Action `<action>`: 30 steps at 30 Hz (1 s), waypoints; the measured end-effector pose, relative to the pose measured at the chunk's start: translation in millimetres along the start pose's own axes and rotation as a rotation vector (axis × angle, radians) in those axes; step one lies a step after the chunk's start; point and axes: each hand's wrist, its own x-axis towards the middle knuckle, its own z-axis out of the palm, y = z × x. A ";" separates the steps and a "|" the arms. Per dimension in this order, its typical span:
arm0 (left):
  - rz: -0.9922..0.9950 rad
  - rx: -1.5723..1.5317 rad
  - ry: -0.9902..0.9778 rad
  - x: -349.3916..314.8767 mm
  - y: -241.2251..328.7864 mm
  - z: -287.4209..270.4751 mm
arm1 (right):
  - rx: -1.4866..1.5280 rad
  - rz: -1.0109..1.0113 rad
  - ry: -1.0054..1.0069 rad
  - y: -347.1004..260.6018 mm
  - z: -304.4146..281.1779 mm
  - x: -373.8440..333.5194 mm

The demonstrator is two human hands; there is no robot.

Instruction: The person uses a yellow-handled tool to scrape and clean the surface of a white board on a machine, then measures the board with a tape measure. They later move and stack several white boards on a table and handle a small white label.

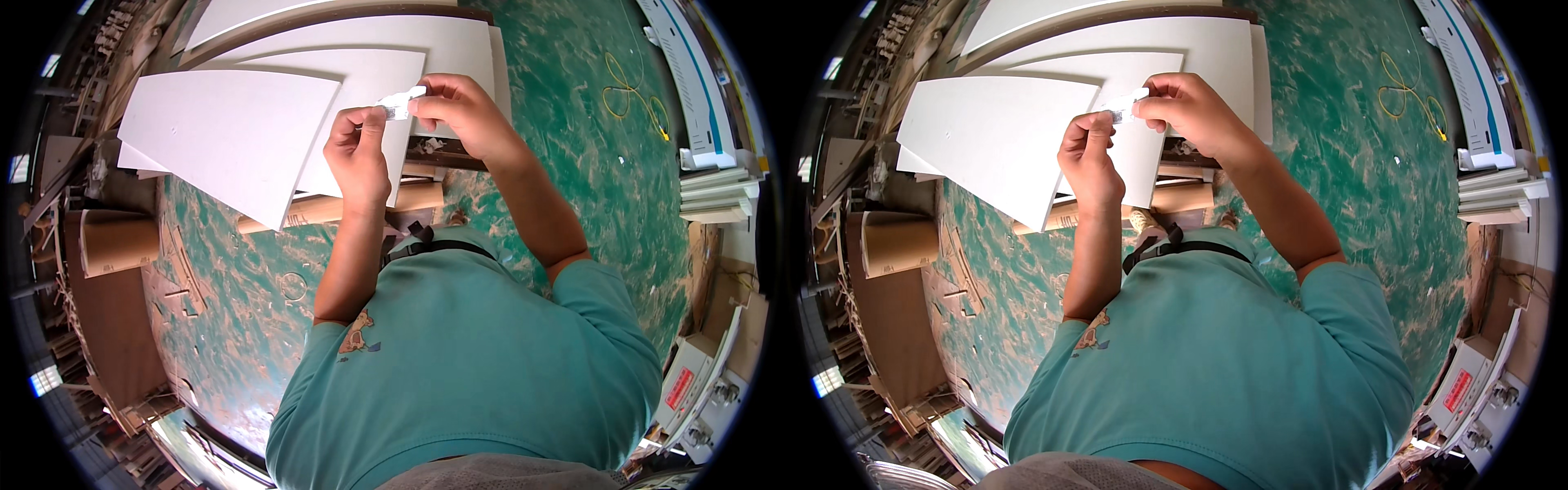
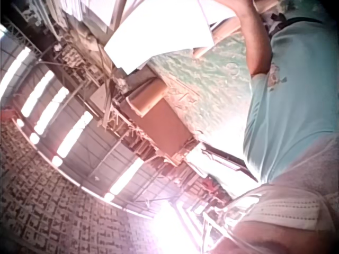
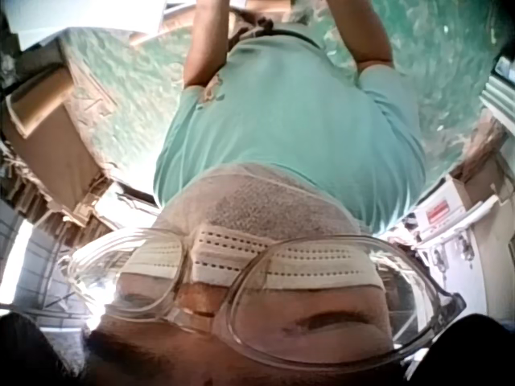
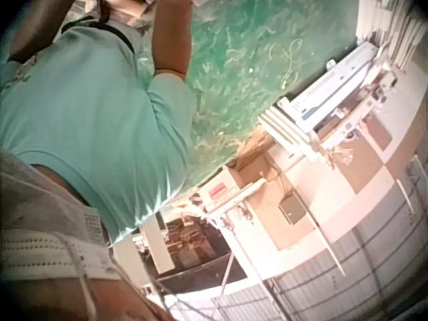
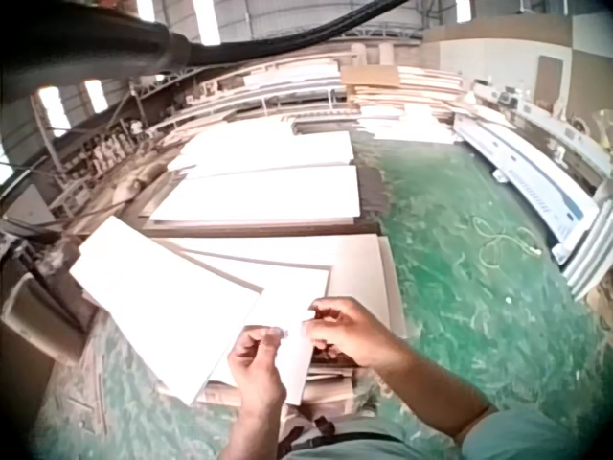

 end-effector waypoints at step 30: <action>0.452 0.308 0.148 5.2 2.2 -26.7 | -0.040 -0.017 -0.024 -16.7 38.5 17.8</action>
